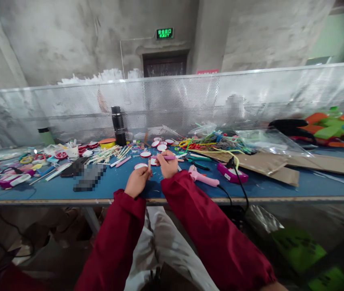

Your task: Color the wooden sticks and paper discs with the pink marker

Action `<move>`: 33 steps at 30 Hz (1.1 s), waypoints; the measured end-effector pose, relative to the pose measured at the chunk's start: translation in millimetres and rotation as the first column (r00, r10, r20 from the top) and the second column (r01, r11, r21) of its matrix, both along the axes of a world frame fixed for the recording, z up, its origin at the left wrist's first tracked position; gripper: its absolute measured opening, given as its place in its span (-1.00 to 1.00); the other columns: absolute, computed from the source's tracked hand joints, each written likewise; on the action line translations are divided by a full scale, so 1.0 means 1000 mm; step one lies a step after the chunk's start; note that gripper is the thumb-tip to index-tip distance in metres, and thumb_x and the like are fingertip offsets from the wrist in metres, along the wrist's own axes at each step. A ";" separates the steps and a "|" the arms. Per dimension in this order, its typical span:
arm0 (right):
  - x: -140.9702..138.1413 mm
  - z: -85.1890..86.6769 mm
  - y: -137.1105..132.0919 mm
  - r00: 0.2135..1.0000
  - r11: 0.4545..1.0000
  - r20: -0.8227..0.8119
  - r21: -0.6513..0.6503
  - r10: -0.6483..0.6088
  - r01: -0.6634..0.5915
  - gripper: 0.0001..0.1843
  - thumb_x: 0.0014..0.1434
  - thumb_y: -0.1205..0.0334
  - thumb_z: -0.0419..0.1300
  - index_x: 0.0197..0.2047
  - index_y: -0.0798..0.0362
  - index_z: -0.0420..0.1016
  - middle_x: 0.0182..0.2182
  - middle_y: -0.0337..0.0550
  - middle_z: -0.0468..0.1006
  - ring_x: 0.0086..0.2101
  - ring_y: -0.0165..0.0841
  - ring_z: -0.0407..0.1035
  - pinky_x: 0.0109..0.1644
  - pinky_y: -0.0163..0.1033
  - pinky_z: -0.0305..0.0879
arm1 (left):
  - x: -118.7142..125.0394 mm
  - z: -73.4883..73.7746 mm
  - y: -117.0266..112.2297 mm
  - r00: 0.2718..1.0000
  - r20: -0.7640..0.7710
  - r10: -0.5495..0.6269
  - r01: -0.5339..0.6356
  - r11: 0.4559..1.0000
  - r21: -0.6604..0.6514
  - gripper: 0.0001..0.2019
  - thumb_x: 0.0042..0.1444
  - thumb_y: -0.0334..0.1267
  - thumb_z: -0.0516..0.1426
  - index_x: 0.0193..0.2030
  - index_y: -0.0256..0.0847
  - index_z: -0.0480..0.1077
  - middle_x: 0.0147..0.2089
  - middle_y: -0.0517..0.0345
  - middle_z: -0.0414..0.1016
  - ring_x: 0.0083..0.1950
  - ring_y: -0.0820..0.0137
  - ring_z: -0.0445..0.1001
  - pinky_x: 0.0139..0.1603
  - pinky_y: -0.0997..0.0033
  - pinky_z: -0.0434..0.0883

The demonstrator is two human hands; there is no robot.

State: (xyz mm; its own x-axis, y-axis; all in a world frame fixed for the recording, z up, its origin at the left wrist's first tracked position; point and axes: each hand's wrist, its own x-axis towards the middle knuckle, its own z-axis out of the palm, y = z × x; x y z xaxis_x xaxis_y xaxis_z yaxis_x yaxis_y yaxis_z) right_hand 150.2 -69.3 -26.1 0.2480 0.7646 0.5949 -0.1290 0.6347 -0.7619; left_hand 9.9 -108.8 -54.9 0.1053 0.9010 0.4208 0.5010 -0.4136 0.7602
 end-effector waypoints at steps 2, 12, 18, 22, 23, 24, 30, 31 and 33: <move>0.000 0.001 -0.001 1.000 1.000 0.007 -0.001 -0.002 0.002 -0.80 0.03 0.10 0.22 -0.49 -0.03 0.30 -0.68 -0.34 0.47 -0.64 -0.41 0.34 -0.51 -0.29 0.30 | 0.000 0.000 0.000 1.000 0.002 0.009 -0.009 1.000 -0.007 -0.65 0.26 -0.04 0.01 -0.37 -0.22 0.46 -0.47 0.21 0.38 -0.42 0.45 0.24 -0.38 0.46 0.16; 0.001 0.001 -0.001 1.000 1.000 0.005 -0.006 0.009 -0.009 -0.80 0.01 0.10 0.22 -0.51 -0.03 0.29 -0.69 -0.33 0.47 -0.65 -0.40 0.33 -0.53 -0.29 0.28 | 0.001 0.001 -0.001 0.999 0.041 -0.004 0.005 0.999 -0.034 -0.65 0.26 -0.03 0.01 -0.38 -0.23 0.44 -0.49 0.23 0.35 -0.45 0.47 0.22 -0.41 0.45 0.13; 0.001 0.003 -0.002 0.999 0.999 0.014 -0.009 0.034 -0.034 -0.79 0.00 0.10 0.21 -0.52 -0.03 0.28 -0.70 -0.33 0.45 -0.66 -0.41 0.32 -0.54 -0.29 0.28 | 0.001 0.002 -0.001 1.000 0.019 -0.003 0.003 1.000 -0.022 -0.64 0.26 -0.03 0.01 -0.37 -0.22 0.44 -0.47 0.22 0.36 -0.43 0.45 0.24 -0.39 0.45 0.15; 0.001 0.001 0.000 1.000 1.000 0.014 0.003 0.003 -0.003 -0.80 0.02 0.11 0.21 -0.52 -0.03 0.29 -0.68 -0.33 0.46 -0.64 -0.41 0.34 -0.52 -0.29 0.29 | 0.001 0.002 -0.001 1.000 0.024 0.003 -0.002 0.999 -0.033 -0.65 0.26 -0.03 0.00 -0.37 -0.22 0.44 -0.47 0.22 0.36 -0.43 0.45 0.24 -0.38 0.45 0.16; 0.001 0.000 0.001 1.000 1.000 0.016 0.006 0.000 0.000 -0.79 0.03 0.10 0.21 -0.51 -0.03 0.29 -0.67 -0.32 0.46 -0.63 -0.41 0.34 -0.52 -0.29 0.30 | 0.001 0.001 -0.001 1.000 0.026 0.001 0.000 1.000 -0.031 -0.65 0.26 -0.03 0.00 -0.37 -0.22 0.44 -0.47 0.22 0.36 -0.43 0.45 0.24 -0.38 0.45 0.16; 0.001 0.000 0.001 1.000 1.000 0.021 0.007 0.000 0.000 -0.79 0.03 0.10 0.20 -0.52 -0.02 0.29 -0.67 -0.32 0.47 -0.64 -0.41 0.34 -0.52 -0.29 0.29 | 0.001 0.001 -0.001 1.000 0.025 -0.001 0.001 1.000 -0.026 -0.65 0.26 -0.03 0.00 -0.37 -0.21 0.44 -0.47 0.22 0.37 -0.42 0.45 0.25 -0.38 0.45 0.16; 0.002 -0.001 0.002 0.999 1.000 0.044 0.000 -0.003 0.003 -0.77 0.04 0.09 0.20 -0.53 -0.02 0.30 -0.67 -0.32 0.47 -0.63 -0.41 0.34 -0.51 -0.30 0.29 | 0.001 0.002 -0.001 1.000 0.023 -0.010 0.010 1.000 -0.002 -0.65 0.26 -0.05 0.01 -0.39 -0.21 0.44 -0.47 0.21 0.37 -0.41 0.43 0.26 -0.37 0.44 0.18; 0.002 -0.001 0.002 0.999 1.000 0.049 0.003 -0.004 0.004 -0.77 0.05 0.09 0.21 -0.53 -0.02 0.30 -0.66 -0.32 0.48 -0.63 -0.41 0.35 -0.50 -0.29 0.30 | 0.001 0.002 -0.001 1.000 0.027 -0.011 0.011 1.000 -0.005 -0.65 0.26 -0.05 0.01 -0.39 -0.21 0.44 -0.47 0.21 0.37 -0.41 0.44 0.26 -0.37 0.44 0.18; 0.002 -0.001 0.001 0.999 1.000 0.052 0.006 -0.001 0.001 -0.77 0.05 0.09 0.21 -0.54 -0.02 0.29 -0.66 -0.32 0.48 -0.62 -0.40 0.36 -0.50 -0.29 0.31 | 0.001 0.002 -0.001 0.999 0.031 -0.011 0.011 1.000 -0.009 -0.65 0.26 -0.04 0.01 -0.39 -0.21 0.44 -0.48 0.21 0.37 -0.42 0.44 0.26 -0.37 0.44 0.17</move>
